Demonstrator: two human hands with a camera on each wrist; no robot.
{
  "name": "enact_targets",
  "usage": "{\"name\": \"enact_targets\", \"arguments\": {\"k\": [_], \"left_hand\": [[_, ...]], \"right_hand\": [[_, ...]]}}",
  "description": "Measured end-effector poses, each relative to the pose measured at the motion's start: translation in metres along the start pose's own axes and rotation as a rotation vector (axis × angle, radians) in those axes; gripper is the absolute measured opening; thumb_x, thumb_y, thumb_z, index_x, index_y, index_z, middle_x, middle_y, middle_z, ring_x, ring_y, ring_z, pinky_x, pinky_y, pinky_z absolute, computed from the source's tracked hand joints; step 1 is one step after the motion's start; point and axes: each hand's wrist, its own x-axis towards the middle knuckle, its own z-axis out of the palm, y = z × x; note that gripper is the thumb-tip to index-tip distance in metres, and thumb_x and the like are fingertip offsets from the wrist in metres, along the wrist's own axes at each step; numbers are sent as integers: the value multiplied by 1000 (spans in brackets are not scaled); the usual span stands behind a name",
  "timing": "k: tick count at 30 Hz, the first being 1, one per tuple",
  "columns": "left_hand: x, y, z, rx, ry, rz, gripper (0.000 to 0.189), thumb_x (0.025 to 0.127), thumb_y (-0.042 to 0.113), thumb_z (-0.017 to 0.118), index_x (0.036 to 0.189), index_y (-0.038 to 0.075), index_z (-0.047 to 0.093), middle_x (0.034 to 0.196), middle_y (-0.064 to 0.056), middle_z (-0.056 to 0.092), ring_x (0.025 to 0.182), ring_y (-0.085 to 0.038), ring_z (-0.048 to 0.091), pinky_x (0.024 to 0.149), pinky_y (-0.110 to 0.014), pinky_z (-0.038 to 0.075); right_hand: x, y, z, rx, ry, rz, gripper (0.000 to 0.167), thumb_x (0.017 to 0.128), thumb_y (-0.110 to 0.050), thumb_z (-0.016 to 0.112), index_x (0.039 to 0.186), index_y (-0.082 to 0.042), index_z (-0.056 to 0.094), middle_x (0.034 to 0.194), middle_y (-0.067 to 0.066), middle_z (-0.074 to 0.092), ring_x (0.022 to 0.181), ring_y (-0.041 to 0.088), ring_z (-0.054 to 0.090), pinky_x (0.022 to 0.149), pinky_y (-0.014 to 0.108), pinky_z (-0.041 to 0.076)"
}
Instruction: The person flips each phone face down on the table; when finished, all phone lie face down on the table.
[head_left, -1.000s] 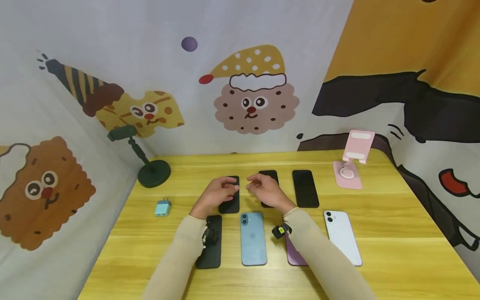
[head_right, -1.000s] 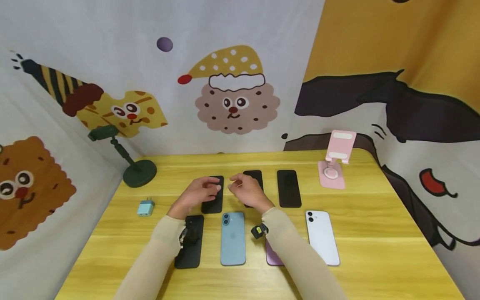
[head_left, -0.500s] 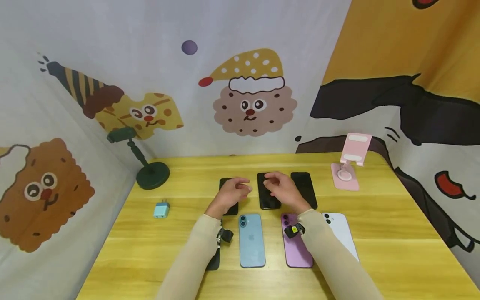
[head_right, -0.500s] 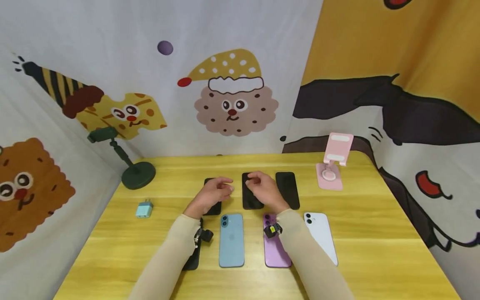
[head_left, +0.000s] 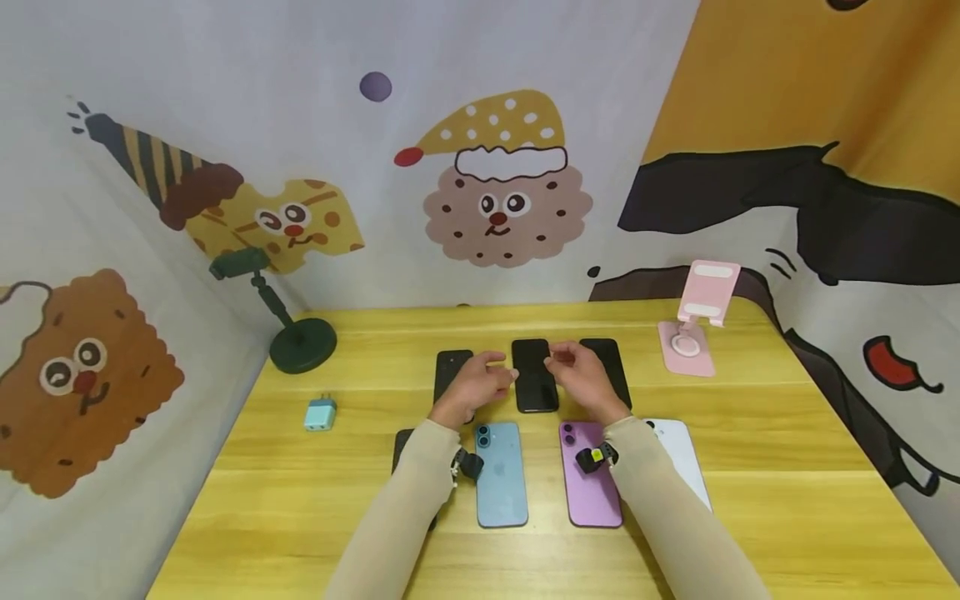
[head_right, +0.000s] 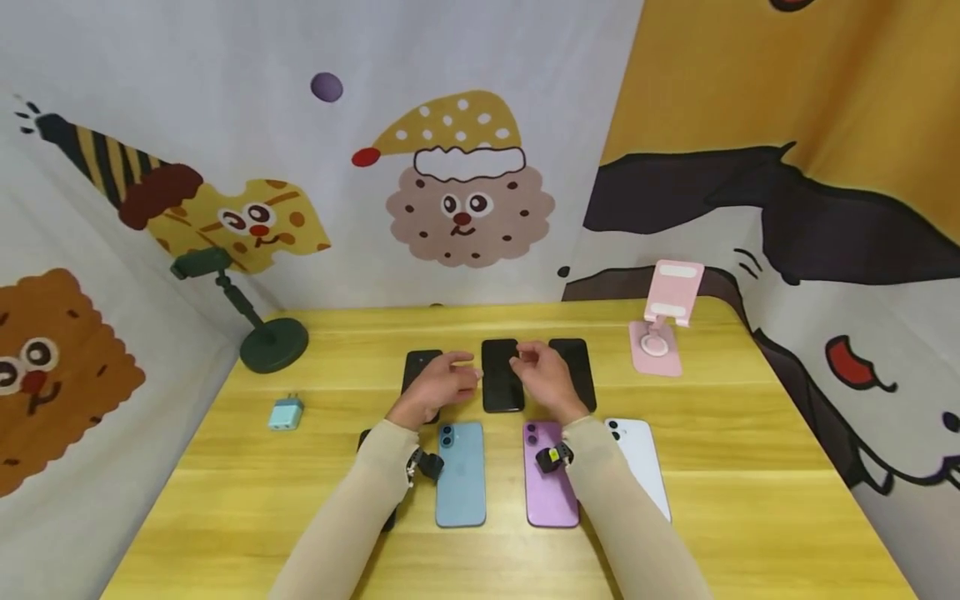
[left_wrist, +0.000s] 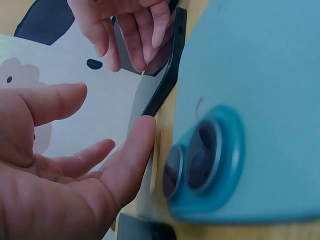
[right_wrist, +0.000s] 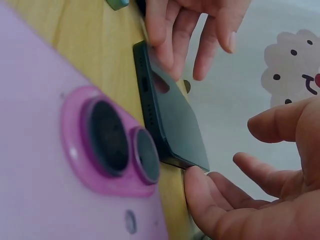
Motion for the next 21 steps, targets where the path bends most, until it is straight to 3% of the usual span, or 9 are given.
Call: {"name": "enact_targets", "arguments": {"k": [4, 8, 13, 21], "left_hand": [[3, 0, 5, -58, -4, -9, 64, 105, 23, 67, 160, 5, 41, 145, -17, 60, 114, -25, 68, 101, -43, 61], [6, 0, 7, -94, 26, -31, 65, 106, 24, 66, 161, 5, 38, 126, -16, 65, 100, -22, 65, 93, -39, 63], [7, 1, 7, -160, 95, -82, 67, 105, 26, 68, 160, 4, 38, 125, -16, 70, 107, -23, 72, 87, -34, 64], [10, 5, 9, -214, 74, -74, 66, 104, 22, 68, 161, 4, 40, 133, -18, 65, 108, -20, 67, 86, -30, 61]], "right_hand": [[-1, -1, -2, 44, -11, 23, 48, 107, -21, 62, 150, 0, 54, 147, 22, 57, 132, 38, 61, 106, 48, 57], [0, 0, -1, 91, -19, 43, 47, 107, -18, 61, 150, 0, 53, 149, 22, 57, 133, 36, 61, 105, 45, 58], [1, 1, -1, 140, -33, 53, 46, 106, -15, 62, 148, 2, 54, 146, 23, 58, 130, 36, 62, 103, 41, 59], [1, 5, -3, 149, -65, 65, 49, 103, -17, 67, 148, 0, 55, 147, 21, 58, 131, 36, 63, 103, 41, 59]]}}
